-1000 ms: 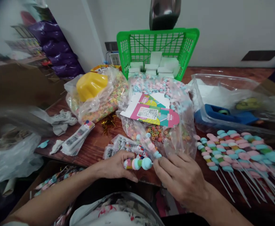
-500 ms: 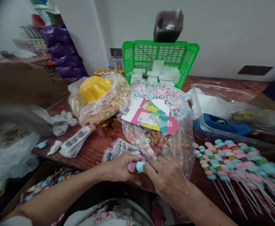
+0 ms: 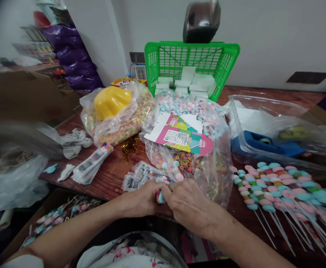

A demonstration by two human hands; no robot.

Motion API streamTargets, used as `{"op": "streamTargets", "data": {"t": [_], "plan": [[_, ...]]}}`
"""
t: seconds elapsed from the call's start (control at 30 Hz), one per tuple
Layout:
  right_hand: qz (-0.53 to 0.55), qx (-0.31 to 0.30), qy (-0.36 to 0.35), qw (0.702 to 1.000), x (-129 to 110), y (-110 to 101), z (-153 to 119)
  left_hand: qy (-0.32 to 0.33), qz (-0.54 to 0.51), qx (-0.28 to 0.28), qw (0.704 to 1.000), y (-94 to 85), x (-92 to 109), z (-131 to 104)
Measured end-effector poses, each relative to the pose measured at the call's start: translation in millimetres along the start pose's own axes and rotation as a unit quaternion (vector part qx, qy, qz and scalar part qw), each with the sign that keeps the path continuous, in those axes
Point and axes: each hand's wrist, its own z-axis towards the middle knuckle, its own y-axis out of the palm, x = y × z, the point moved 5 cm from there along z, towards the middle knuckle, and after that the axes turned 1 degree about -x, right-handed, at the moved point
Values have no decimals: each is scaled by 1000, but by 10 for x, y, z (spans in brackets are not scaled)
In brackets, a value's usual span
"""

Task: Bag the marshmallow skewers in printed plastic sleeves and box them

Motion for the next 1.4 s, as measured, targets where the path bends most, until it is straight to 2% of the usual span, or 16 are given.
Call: {"op": "streamTargets", "data": {"t": [0.1,0.17,0.3,0.43,0.6,0.7,0.8,0.87,1.0,1.1,1.23,1.3,1.4], "plan": [[5,-15,1,1000,-28,40,95,-8,-32,12,999,20,-40,30],[4,-3,3,1000,7,23,113,-18,-43,25,999,-34,-53,8],[-18,89,7,996,150,-105,33,-58,-22,37,997,-205,-87,-109],[-10,163,-48,985,185,-248,-78,-77,-36,-7,996,-216,-148,-193],[9,189,-156,969,24,-359,-171,-97,-173,-110,974,-52,-174,-212],[-14,199,-203,959,-120,-300,-183,-112,-208,-147,961,14,-163,-194],[0,180,-210,961,-192,-153,-126,-115,-192,-157,962,54,-137,-150],[44,175,-184,966,-151,-101,-89,-96,-184,-136,969,52,-91,-119],[135,229,-62,962,155,-196,-148,-61,-241,-44,968,-32,10,-128],[173,258,-31,950,322,-268,-241,-97,-290,-10,952,-69,3,-192],[154,232,-56,959,249,-253,-194,-193,-314,33,929,-15,-125,-239],[127,226,-54,964,161,-243,-108,-179,-345,84,917,11,-170,-214],[121,234,-55,963,50,-232,26,-118,-392,189,892,-20,-225,-176]]}}
